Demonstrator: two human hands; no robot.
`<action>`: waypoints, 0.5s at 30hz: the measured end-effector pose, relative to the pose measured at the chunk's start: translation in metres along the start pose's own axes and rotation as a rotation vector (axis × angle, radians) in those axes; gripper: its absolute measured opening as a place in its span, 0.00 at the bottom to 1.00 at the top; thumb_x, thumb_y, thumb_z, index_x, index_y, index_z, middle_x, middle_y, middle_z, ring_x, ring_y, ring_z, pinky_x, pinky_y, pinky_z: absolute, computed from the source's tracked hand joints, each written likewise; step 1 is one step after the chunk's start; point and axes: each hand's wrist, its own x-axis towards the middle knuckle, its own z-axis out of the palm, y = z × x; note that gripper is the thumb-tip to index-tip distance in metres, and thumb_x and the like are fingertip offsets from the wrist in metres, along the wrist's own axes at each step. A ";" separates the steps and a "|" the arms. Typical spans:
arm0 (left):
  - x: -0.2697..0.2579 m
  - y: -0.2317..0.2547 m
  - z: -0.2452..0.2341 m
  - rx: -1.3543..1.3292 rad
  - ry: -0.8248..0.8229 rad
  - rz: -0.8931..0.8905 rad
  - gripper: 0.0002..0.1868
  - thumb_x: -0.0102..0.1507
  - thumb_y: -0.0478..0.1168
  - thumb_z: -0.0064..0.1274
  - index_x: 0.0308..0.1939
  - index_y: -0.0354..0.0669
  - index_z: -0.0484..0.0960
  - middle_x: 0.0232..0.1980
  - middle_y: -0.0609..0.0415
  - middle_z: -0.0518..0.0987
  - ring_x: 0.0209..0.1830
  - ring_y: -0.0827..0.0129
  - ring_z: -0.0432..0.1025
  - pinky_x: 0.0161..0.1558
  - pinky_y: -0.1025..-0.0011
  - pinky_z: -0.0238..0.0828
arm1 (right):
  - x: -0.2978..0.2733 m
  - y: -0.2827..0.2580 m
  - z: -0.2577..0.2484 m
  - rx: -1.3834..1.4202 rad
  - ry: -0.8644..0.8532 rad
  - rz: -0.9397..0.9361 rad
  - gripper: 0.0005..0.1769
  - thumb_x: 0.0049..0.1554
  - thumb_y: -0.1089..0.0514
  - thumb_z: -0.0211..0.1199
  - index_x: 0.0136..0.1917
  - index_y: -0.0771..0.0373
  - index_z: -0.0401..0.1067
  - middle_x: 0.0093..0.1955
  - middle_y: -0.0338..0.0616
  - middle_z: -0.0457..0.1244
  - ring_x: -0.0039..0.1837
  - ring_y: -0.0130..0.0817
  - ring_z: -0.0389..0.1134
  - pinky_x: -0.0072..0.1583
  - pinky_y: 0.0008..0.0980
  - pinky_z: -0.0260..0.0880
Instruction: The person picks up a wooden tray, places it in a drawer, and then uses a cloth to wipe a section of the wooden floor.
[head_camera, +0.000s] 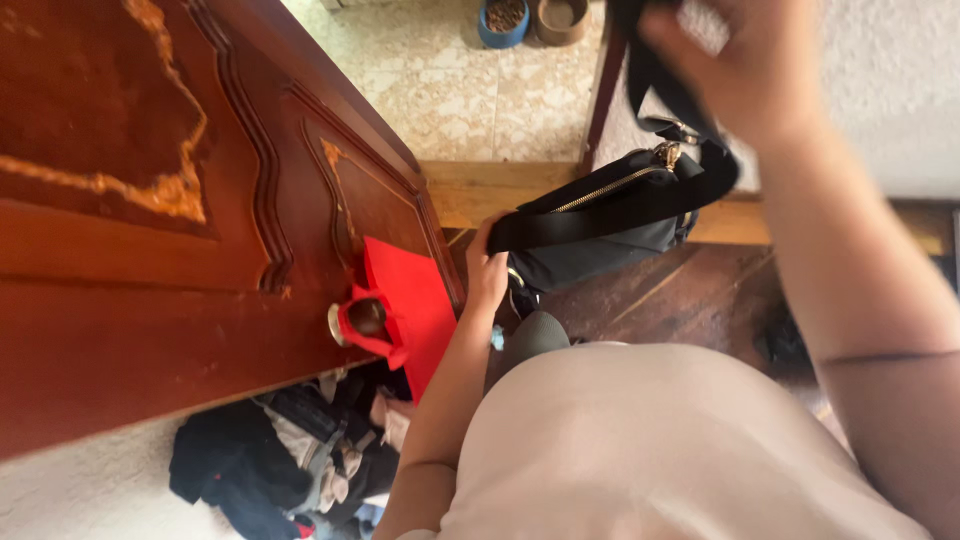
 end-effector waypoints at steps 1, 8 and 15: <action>0.012 0.008 -0.002 -0.003 -0.011 0.031 0.14 0.68 0.29 0.49 0.57 0.37 0.79 0.53 0.51 0.83 0.57 0.69 0.75 0.61 0.73 0.68 | 0.002 0.005 0.014 0.067 -0.052 0.058 0.11 0.66 0.66 0.72 0.56 0.74 0.73 0.53 0.53 0.70 0.56 0.42 0.73 0.58 0.35 0.72; 0.118 0.034 -0.021 -0.074 0.068 0.139 0.14 0.68 0.28 0.49 0.57 0.35 0.80 0.54 0.51 0.82 0.58 0.69 0.75 0.63 0.72 0.68 | 0.041 0.014 0.086 0.157 -0.359 0.009 0.21 0.56 0.59 0.71 0.60 0.70 0.73 0.64 0.53 0.67 0.61 0.52 0.71 0.62 0.42 0.72; 0.234 0.048 -0.071 0.004 0.114 0.181 0.17 0.64 0.24 0.48 0.56 0.37 0.80 0.56 0.50 0.82 0.60 0.66 0.75 0.64 0.72 0.68 | 0.122 0.065 0.134 0.112 -0.562 0.078 0.36 0.46 0.54 0.76 0.63 0.71 0.70 0.71 0.53 0.61 0.65 0.54 0.67 0.61 0.46 0.70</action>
